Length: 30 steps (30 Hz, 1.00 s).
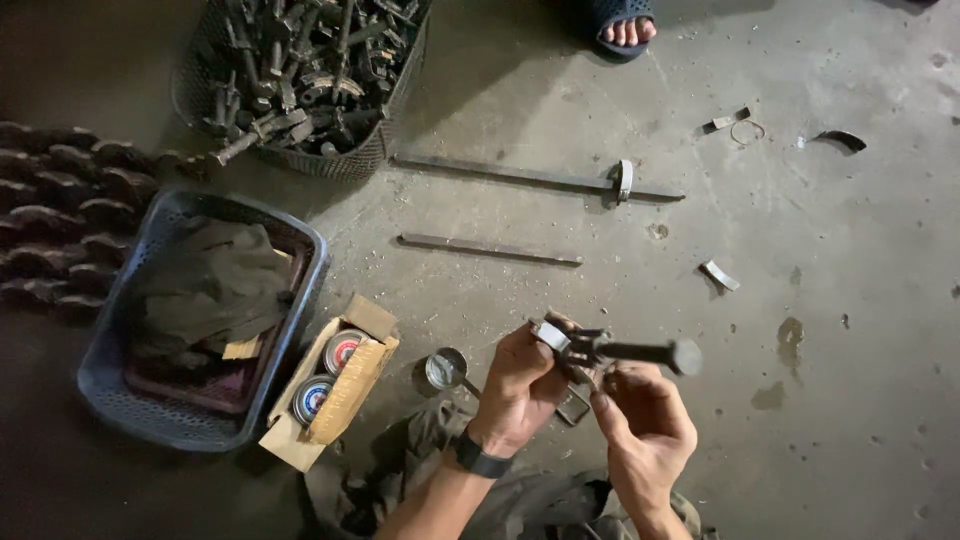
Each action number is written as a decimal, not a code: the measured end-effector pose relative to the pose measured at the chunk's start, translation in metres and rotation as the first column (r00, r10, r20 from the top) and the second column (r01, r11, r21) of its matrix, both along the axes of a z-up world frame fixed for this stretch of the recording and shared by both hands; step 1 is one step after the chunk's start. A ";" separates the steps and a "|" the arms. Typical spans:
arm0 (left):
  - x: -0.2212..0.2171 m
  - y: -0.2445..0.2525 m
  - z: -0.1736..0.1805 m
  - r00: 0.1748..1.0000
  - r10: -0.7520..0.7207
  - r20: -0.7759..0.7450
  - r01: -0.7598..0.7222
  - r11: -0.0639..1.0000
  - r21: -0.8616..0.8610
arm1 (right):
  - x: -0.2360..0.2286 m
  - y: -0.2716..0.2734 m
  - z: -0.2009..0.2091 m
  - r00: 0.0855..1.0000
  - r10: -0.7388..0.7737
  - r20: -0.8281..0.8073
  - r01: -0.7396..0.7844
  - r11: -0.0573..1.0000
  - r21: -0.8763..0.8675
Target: The person sits on the floor and assembles metal components by hand. They pick up small metal pieces, fit them onto a threaded rod, and use a hammer to secure them in place. The person repeatedly handles the parts and tools, adjusting the assembly throughout the process.
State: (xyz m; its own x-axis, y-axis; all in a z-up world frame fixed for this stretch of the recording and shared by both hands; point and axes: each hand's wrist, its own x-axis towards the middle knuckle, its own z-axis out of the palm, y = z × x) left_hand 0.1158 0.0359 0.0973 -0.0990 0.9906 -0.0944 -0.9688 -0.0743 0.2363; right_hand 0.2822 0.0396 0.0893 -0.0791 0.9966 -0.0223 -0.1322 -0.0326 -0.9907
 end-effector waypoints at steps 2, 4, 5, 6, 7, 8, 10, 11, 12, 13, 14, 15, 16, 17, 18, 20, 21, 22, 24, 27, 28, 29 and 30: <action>0.002 0.000 0.003 1.000 0.011 -0.030 -0.010 1.000 0.024 | 0.001 0.001 0.003 0.999 -0.018 0.038 0.020 0.999 -0.039; 0.005 -0.001 0.000 0.993 0.035 -0.110 -0.030 0.999 0.042 | -0.010 0.007 0.026 0.999 0.044 -0.007 -0.044 0.998 0.035; 0.004 -0.002 0.002 0.993 0.035 -0.109 -0.030 0.999 0.041 | -0.011 0.007 0.028 0.999 0.044 -0.007 -0.044 0.998 0.035; 0.004 -0.003 0.003 0.993 0.017 -0.120 -0.011 0.999 0.053 | -0.012 0.008 0.030 0.997 0.078 0.007 -0.078 0.992 0.100; 0.003 -0.004 0.004 0.991 -0.001 -0.131 0.009 0.998 0.064 | -0.013 0.009 0.032 0.994 0.111 0.023 -0.113 0.980 0.165; 0.004 -0.004 0.000 0.991 0.002 -0.131 0.006 0.998 0.062 | -0.013 0.010 0.033 0.993 0.113 0.023 -0.116 0.980 0.163; 0.007 -0.004 -0.009 0.983 0.027 -0.184 -0.021 0.999 0.034 | -0.015 0.012 0.035 0.991 0.099 0.094 -0.116 0.972 0.206; 0.006 -0.003 -0.006 0.983 0.029 -0.183 -0.024 0.999 0.032 | -0.017 0.013 0.040 0.990 0.101 0.095 -0.119 0.972 0.204; 0.005 -0.003 -0.003 0.982 0.015 -0.189 -0.009 0.999 0.033 | -0.019 0.014 0.045 0.988 0.114 0.107 -0.136 0.964 0.229; 0.004 -0.002 0.000 0.981 0.001 -0.194 0.005 0.999 0.034 | -0.022 0.015 0.051 0.985 0.127 0.119 -0.154 0.955 0.254; 0.005 -0.002 0.001 0.981 0.001 -0.194 0.006 0.999 0.033 | -0.020 0.015 0.048 0.985 0.127 0.119 -0.153 0.955 0.252; 0.005 -0.003 0.002 0.980 0.009 -0.198 0.001 0.999 0.046 | -0.019 0.015 0.046 0.983 0.104 0.152 -0.143 0.952 0.270; 0.005 -0.002 0.003 0.979 0.017 -0.202 -0.005 0.998 0.061 | -0.017 0.015 0.043 0.980 0.081 0.184 -0.133 0.948 0.289; 0.005 -0.003 0.003 0.979 0.016 -0.202 -0.004 0.998 0.061 | -0.017 0.016 0.044 0.980 0.080 0.184 -0.132 0.948 0.290; 0.004 -0.004 0.004 0.978 0.006 -0.209 0.008 0.998 0.064 | -0.017 0.016 0.044 0.979 0.089 0.186 -0.140 0.948 0.284; 0.004 -0.005 0.003 0.976 -0.005 -0.216 0.020 0.998 0.066 | -0.016 0.016 0.045 0.977 0.098 0.189 -0.149 0.949 0.278; 0.004 -0.006 0.003 0.976 -0.018 -0.216 0.030 0.998 0.051 | -0.016 0.016 0.046 0.969 0.082 0.234 -0.149 0.947 0.286; 0.004 -0.007 0.002 0.976 -0.030 -0.216 0.039 0.999 0.036 | -0.016 0.016 0.046 0.958 0.066 0.278 -0.150 0.944 0.294; 0.003 -0.007 0.007 0.977 -0.024 -0.211 0.032 0.999 0.033 | -0.014 0.018 0.044 0.965 0.093 0.245 -0.170 0.934 0.315; 0.006 -0.009 -0.015 0.966 -0.086 -0.246 0.057 0.991 -0.122 | -0.009 0.036 0.055 0.979 0.080 0.190 -0.151 0.905 0.399; 0.009 -0.013 -0.028 0.949 -0.162 -0.271 0.084 0.957 -0.276 | -0.005 0.043 0.061 0.985 0.038 0.168 -0.111 0.885 0.453; 0.011 -0.008 -0.025 0.947 -0.175 -0.269 0.096 0.954 -0.284 | -0.001 0.049 0.064 0.985 0.027 0.168 -0.101 0.889 0.446; 0.015 -0.004 -0.022 0.980 -0.133 -0.151 0.108 0.981 -0.161 | 0.005 0.054 0.067 0.959 0.026 0.281 -0.171 0.847 0.504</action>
